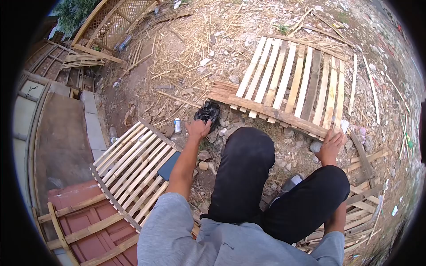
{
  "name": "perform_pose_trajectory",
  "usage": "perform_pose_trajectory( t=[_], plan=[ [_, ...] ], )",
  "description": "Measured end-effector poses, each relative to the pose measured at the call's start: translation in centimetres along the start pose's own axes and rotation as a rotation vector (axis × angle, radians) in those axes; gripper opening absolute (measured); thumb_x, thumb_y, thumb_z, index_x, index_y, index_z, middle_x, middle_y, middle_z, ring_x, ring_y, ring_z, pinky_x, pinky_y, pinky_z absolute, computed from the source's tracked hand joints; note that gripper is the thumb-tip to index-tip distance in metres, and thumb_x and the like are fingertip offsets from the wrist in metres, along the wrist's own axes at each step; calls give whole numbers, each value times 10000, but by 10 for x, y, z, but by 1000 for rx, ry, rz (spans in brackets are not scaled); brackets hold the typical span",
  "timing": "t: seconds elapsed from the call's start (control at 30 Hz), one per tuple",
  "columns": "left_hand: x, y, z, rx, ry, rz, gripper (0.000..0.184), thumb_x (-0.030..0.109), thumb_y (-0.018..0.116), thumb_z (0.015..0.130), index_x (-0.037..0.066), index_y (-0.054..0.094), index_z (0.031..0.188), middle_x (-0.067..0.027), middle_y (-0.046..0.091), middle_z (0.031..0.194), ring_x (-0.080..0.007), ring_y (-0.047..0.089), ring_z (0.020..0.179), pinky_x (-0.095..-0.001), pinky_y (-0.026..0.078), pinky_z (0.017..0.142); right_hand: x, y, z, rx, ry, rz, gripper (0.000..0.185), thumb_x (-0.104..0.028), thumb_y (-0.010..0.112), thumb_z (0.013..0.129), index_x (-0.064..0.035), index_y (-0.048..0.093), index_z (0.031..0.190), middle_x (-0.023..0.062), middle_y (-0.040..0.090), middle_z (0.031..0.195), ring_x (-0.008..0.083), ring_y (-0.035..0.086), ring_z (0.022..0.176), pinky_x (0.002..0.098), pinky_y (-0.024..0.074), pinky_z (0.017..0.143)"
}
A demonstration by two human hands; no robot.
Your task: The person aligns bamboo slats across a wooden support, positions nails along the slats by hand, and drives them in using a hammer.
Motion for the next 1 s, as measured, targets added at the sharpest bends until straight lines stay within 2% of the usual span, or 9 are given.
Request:
perform_pose_trajectory(
  t=[0.17,0.3,0.4,0.53,0.57,0.67,0.8,0.83,1.0],
  plan=[
    [7,-7,13,262,187,69,394,370,570,929,71,733,1129,-147,668,1243,-351,629,1134,-572,407,1045,0,2,-1,5,-10,28,1245,-353,860,674,-10,87,1588,458,127,1551,583,94,1490,582,166,1217],
    [7,44,60,-45,317,-121,376,171,548,909,59,649,1254,-153,624,1296,-385,597,1204,-470,497,1014,-1,-3,-6,-5,-9,50,1235,-350,861,675,-11,101,1589,452,117,1560,578,92,1495,581,175,1215],
    [4,56,72,-30,139,-154,448,114,519,892,99,614,1331,-163,555,1395,-375,586,1244,-481,489,1032,1,10,0,14,-9,3,1306,-399,882,651,13,72,1589,466,109,1555,591,74,1490,590,149,1219],
    [17,43,62,-6,44,-196,758,66,554,842,136,323,1561,-133,462,1505,-390,589,1240,-516,490,1019,1,6,-1,-13,-11,35,1333,-419,881,645,32,54,1588,481,98,1550,604,58,1485,599,128,1222],
    [16,48,64,1,36,-204,904,88,604,832,125,133,1602,-182,528,1438,-408,601,1215,-529,489,1001,0,1,-3,-24,-2,37,1291,-396,870,656,4,76,1593,463,102,1560,590,69,1491,592,148,1218],
    [21,47,60,-58,-41,-219,928,136,640,840,86,92,1587,-250,596,1331,-431,614,1171,-545,487,977,-1,-6,-6,-40,19,32,1205,-342,840,683,-52,118,1603,427,112,1580,562,92,1504,578,185,1212],
    [21,46,61,21,-60,-226,693,201,678,851,58,309,1421,-231,671,1192,-456,634,1095,-555,487,956,-2,-4,-6,-40,29,13,1198,-327,824,694,-46,96,1603,428,113,1577,564,93,1502,579,173,1215],
    [24,43,60,60,8,-181,476,183,662,859,80,478,1286,-191,699,1148,-435,652,1080,-541,503,941,-2,-4,-6,-46,31,8,1200,-326,822,697,-44,88,1604,430,112,1576,565,94,1501,579,173,1215],
    [25,37,60,56,19,-166,387,127,617,861,142,641,1247,-200,715,1128,-385,675,1088,-502,538,921,-1,-2,-5,-52,20,23,1215,-327,814,701,-32,57,1605,444,104,1567,582,82,1494,580,167,1215]
  ],
)
Point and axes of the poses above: each hand's wrist, its own z-axis towards the middle knuckle, its own y-axis out of the palm, x = y × z, the point moved 6 cm from there along z, towards the middle knuckle
